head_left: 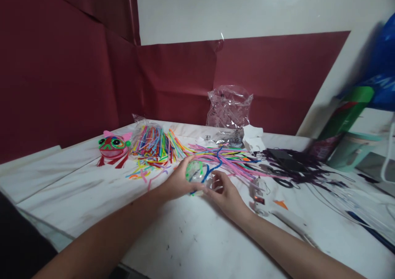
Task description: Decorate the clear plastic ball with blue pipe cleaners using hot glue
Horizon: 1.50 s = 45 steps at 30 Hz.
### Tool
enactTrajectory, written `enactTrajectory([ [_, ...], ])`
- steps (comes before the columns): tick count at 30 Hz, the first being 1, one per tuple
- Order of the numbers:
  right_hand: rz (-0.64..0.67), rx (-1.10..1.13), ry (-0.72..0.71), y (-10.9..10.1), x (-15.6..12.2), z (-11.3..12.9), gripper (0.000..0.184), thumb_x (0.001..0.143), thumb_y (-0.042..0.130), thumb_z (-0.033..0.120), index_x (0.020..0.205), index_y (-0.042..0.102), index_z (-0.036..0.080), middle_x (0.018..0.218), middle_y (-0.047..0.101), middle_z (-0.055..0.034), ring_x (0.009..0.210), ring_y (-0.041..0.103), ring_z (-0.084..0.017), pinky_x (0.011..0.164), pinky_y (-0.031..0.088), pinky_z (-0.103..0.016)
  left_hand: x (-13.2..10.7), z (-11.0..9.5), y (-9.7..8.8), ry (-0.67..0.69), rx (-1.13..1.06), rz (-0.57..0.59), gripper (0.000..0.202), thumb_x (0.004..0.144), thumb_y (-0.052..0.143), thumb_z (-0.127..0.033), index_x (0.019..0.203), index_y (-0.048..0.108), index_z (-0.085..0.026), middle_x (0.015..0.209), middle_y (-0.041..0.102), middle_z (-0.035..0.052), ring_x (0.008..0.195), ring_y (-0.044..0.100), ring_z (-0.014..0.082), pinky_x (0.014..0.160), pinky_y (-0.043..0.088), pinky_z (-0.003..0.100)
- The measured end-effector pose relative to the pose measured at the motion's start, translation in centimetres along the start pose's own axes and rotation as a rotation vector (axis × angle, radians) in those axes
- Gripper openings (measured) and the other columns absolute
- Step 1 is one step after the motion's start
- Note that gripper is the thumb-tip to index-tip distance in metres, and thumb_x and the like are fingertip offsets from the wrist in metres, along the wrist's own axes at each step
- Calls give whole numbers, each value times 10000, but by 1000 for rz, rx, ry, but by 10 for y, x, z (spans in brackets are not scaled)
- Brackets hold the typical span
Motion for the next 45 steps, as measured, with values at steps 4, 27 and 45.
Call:
enactTrajectory([
  [4,79,-77,-15,-1,1,3,379,745,640,407,1041,535,195,791,590,-19,698,570,-184,604,484,-310,-1,0,-2,-6,120,1,744,617,749,-260,1297,454,-186,1328,512,122,1249,442,316,1063,318,426],
  [27,167,-385,-565,-24,5,51,146,910,457,237,810,564,233,769,612,-65,754,582,-219,675,480,-350,-4,-19,4,159,314,182,667,546,758,-209,1181,556,-192,1271,525,110,1215,468,310,1056,340,403],
  [45,193,-410,-543,-27,9,49,117,892,476,164,801,518,223,775,589,-54,729,582,-195,663,486,-314,0,-10,3,231,350,367,695,700,674,-346,1324,420,-177,1403,395,126,1341,326,302,1120,262,435],
])
Point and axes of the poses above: each hand's wrist, its own x-axis towards the middle knuckle, its own y-axis out of the palm, z = x × y, the point moved 4 cm from there along x, towards the middle knuckle
